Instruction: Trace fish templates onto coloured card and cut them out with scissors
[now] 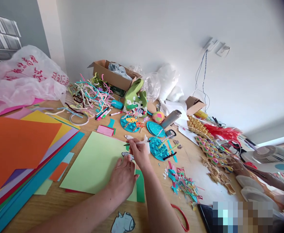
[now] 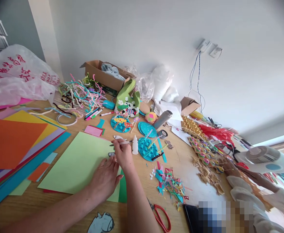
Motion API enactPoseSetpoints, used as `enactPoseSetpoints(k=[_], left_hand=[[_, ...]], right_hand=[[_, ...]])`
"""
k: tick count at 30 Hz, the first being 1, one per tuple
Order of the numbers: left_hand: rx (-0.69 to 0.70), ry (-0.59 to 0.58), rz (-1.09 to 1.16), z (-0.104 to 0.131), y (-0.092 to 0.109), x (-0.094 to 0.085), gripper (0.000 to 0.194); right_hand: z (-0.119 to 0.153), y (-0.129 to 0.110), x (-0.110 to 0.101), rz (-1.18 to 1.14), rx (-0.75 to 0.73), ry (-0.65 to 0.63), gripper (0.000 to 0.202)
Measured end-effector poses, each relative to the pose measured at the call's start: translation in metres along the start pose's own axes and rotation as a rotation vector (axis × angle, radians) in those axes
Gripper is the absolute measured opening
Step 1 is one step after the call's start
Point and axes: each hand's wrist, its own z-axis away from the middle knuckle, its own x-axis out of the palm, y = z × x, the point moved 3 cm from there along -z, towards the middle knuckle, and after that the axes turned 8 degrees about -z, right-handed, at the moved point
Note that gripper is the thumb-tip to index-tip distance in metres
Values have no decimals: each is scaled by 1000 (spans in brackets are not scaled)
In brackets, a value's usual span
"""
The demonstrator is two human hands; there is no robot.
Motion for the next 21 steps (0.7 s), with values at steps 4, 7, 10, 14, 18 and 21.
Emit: enactPoseSetpoints(k=[4, 7, 10, 14, 18, 21], left_hand=[[-10, -5, 53, -1, 0, -3, 41], [-11, -3, 69, -3, 0, -8, 36], [-11, -18, 63, -4, 0, -11, 28], [-1, -19, 60, -4, 0, -13, 29], [11, -25, 56, -5, 0, -14, 33], [23, -44, 81, -6, 0, -13, 35]], right_hand=[[-8, 17, 12, -89, 71, 49, 21], [-9, 23, 11, -71, 50, 92, 26], [-8, 25, 6, -69, 41, 128, 28], [-8, 29, 5, -54, 47, 138, 28], [-7, 34, 7, 13, -18, 135, 30], [-5, 33, 10, 58, -47, 97, 31]])
